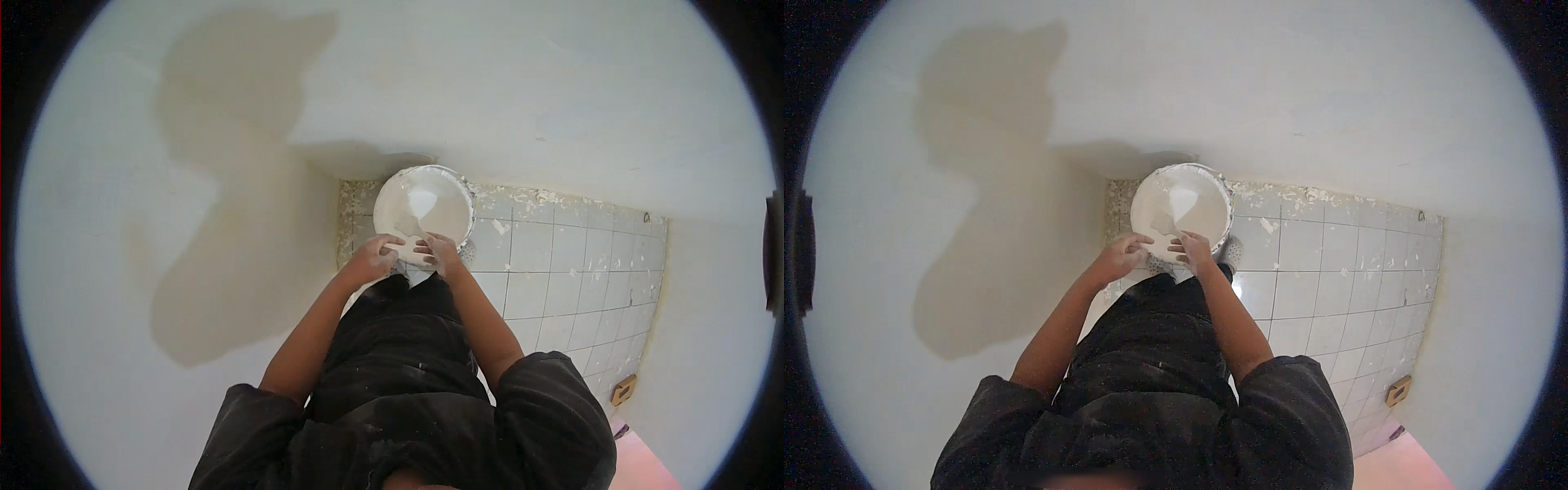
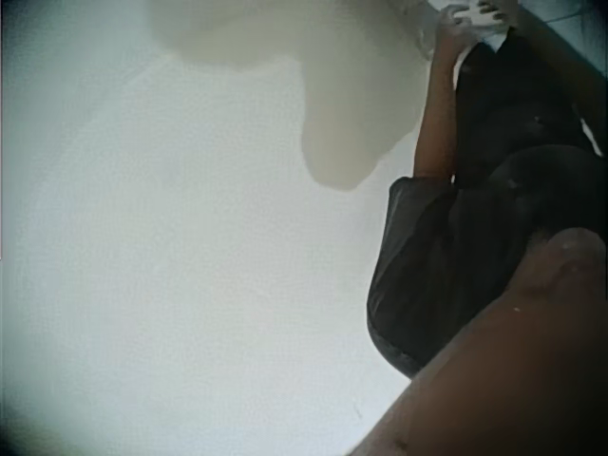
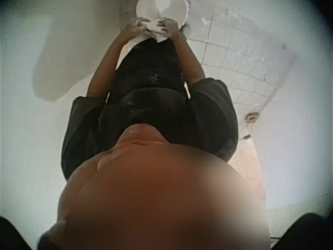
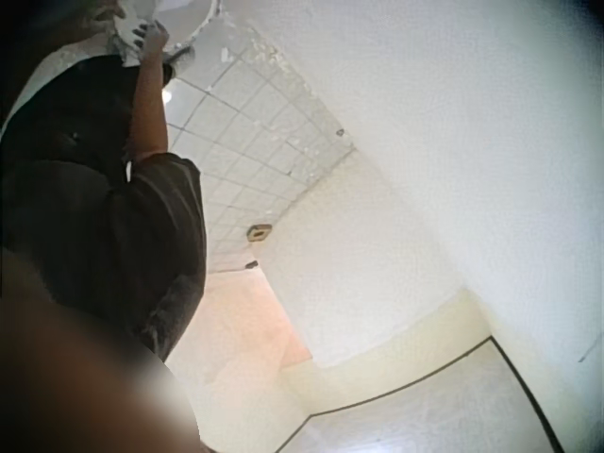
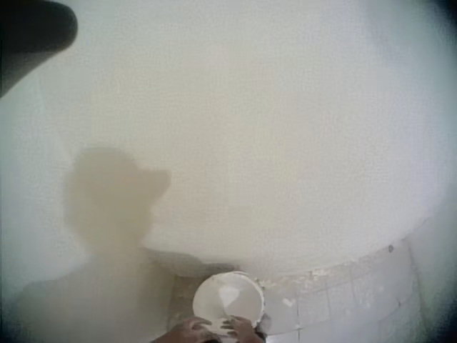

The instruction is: The person applies plaster from a bucket onto a wall using a small spatula, patching holes and smoothing the surface.

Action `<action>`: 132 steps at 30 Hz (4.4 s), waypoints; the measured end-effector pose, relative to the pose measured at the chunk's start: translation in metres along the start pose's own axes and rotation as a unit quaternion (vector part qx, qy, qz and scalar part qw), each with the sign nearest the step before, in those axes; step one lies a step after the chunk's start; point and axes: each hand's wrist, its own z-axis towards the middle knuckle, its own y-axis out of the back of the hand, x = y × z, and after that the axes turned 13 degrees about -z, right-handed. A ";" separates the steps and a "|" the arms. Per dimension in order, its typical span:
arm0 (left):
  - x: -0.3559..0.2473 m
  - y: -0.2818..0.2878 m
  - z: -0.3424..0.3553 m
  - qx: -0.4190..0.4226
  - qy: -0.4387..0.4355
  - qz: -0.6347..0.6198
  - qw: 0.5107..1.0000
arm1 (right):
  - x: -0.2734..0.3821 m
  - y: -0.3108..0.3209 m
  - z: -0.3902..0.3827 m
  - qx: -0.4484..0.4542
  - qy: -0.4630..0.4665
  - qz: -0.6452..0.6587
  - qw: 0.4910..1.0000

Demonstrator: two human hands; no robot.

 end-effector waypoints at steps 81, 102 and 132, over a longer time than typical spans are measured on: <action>-0.058 -0.168 -0.040 0.043 -0.108 0.241 0.963 | 0.094 0.141 -0.102 0.298 0.194 0.112 0.928; -0.178 -0.075 -0.037 0.028 -0.354 0.219 0.909 | 0.200 0.122 -0.206 0.199 0.447 0.131 0.862; -0.383 0.003 -0.212 -0.202 -0.732 0.162 0.630 | 0.470 -0.011 -0.566 -0.683 0.578 -0.439 0.084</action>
